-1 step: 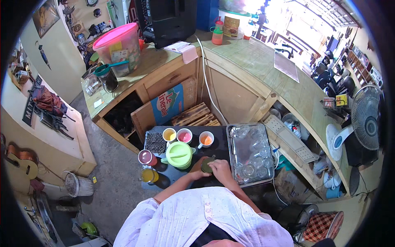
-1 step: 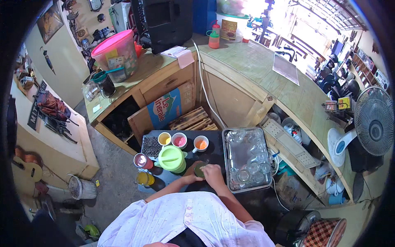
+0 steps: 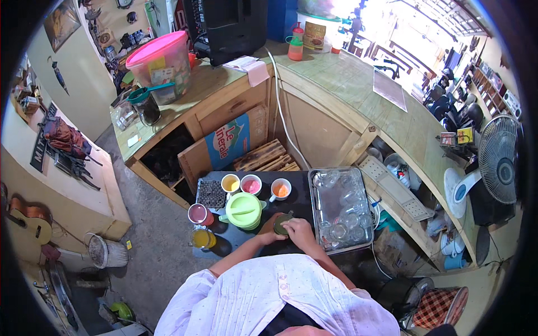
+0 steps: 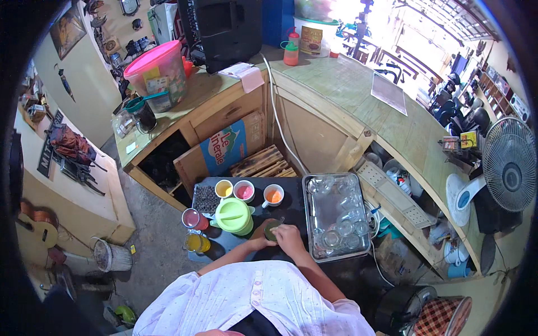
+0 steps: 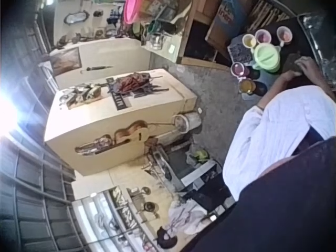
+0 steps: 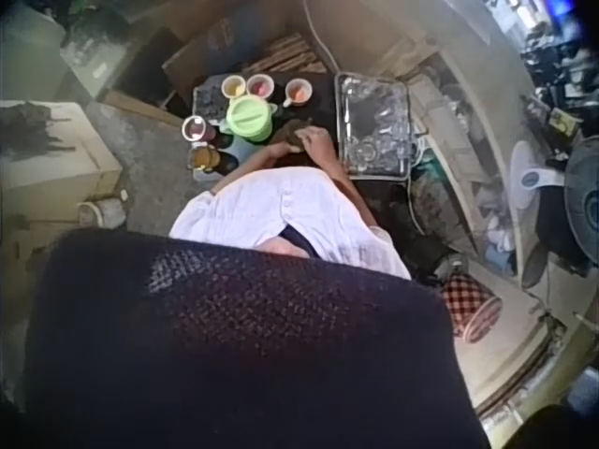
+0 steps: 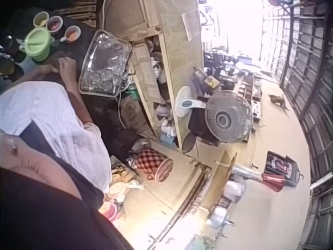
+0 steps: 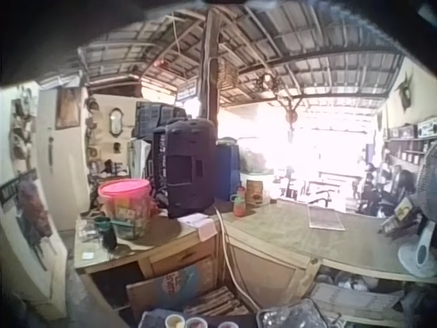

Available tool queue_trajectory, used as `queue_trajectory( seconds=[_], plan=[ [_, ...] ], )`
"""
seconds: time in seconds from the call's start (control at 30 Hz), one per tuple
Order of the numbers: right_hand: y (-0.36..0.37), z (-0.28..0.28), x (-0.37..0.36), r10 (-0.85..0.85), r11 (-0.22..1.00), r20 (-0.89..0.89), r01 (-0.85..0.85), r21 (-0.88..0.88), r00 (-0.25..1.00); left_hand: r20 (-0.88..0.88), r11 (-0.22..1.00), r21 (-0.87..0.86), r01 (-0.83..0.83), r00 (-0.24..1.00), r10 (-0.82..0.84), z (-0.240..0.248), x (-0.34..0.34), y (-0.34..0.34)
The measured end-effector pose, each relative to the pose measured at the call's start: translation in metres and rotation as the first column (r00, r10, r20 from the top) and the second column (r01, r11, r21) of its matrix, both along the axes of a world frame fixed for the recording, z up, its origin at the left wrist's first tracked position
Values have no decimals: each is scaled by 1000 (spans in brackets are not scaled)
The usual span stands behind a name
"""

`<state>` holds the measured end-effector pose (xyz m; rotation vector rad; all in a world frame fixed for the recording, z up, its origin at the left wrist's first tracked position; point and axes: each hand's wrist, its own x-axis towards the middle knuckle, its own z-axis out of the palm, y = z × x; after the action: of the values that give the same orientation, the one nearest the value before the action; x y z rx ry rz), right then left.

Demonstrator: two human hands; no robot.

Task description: Preparing a beverage by mixing powders and liquids in a cup.

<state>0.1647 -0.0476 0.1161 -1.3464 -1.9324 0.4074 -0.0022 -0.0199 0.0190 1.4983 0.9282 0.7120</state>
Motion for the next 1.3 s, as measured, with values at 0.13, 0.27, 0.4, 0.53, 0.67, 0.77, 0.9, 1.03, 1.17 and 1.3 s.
queue_trajectory(
  seconds=[0.13,0.27,0.4,0.53,0.67,0.77,0.9,1.03,1.17,1.3],
  plan=[
    [0,9,0,-52,996,61,47,72,997,-5,999,-38,5,1000,-5,1,1,2],
    [0,-8,5,77,983,-28,-80,-166,997,52,998,-61,33,998,-30,5,2,2],
    [4,0,4,2,1000,45,-2,-8,999,1,998,-56,-1,1000,1,5,1,2],
    [4,-5,2,1,998,-17,0,63,1000,19,999,-41,12,1000,-11,3,2,1],
    [1,-4,4,-17,999,122,23,-49,992,24,992,-123,17,1000,-14,3,1,0],
    [4,-3,1,5,1000,-45,-6,-25,999,32,998,-65,-6,999,8,-3,2,1],
    [6,1,4,-10,999,14,11,-48,1000,24,997,-79,2,1000,-1,0,2,2],
    [9,10,7,-29,999,-6,29,-39,1000,-77,997,-77,-14,997,8,5,1,1],
    [10,0,12,70,926,-46,-82,-368,996,31,997,-75,-2,1000,4,-4,3,1],
    [13,9,12,26,1000,33,-25,-14,999,-8,997,-75,-33,999,32,3,5,1]
  ],
)
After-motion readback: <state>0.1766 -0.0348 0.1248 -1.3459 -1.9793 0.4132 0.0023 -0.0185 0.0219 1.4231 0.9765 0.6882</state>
